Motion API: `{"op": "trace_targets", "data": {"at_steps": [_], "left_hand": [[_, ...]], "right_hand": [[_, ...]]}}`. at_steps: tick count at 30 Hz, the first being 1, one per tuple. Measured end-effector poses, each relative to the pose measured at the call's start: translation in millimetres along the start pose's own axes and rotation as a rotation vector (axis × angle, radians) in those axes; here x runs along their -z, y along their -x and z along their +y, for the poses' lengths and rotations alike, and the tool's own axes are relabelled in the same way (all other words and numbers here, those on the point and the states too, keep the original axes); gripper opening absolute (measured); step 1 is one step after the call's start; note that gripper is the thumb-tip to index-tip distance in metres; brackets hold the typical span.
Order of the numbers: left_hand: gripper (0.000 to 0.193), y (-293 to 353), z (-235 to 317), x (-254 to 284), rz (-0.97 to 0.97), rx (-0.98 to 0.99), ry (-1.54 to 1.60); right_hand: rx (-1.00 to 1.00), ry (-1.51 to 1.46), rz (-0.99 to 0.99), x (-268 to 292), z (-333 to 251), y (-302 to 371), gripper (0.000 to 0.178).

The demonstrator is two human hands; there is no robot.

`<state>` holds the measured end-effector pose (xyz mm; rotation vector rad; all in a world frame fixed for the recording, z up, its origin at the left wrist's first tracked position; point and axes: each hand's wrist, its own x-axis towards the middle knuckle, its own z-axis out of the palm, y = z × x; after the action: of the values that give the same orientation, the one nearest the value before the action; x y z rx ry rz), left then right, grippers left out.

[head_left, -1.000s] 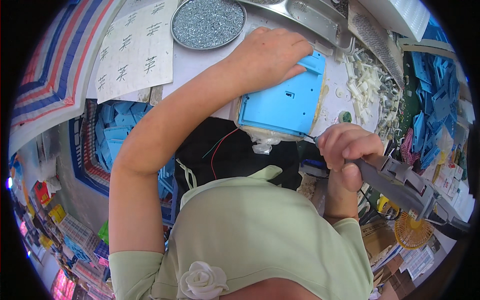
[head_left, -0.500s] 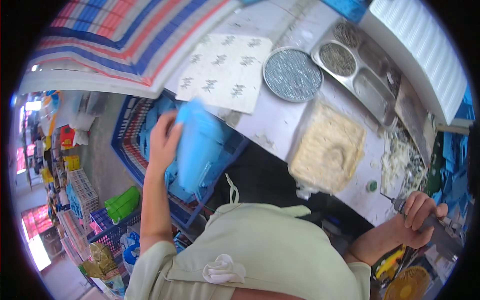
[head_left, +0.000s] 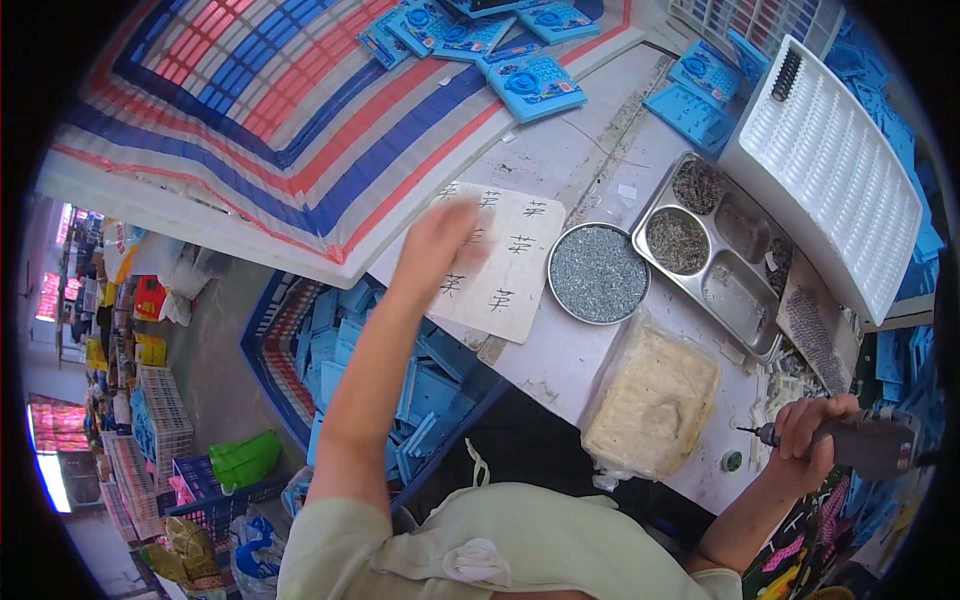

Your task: Assemble components including a speaker and circuit board into a plastic housing and solder wires.

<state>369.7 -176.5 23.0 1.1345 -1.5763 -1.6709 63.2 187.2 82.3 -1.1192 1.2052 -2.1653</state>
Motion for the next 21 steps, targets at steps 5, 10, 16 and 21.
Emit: {"op": "trace_targets", "data": {"at_steps": [5,10,16,21], "left_hand": [[0.046,-217.9,-15.6,-62.4,0.186,0.269,0.653],[0.024,-261.3,3.7,-72.8,0.287,0.035,0.410],[0.025,-87.8,84.7,-104.4,0.295,-0.764,-0.572],[0.016,80.4,67.4,-147.1,-0.285,-1.155,-0.896]], "right_hand": [[-0.047,0.126,0.103,-4.5,-0.1,-1.1,0.056],[0.087,0.484,0.340,4.7,-14.0,5.8,0.064],[0.281,0.627,0.269,-17.4,-3.6,37.0,0.076],[-0.571,-0.201,-0.070,-76.5,70.4,32.8,0.076]]}}
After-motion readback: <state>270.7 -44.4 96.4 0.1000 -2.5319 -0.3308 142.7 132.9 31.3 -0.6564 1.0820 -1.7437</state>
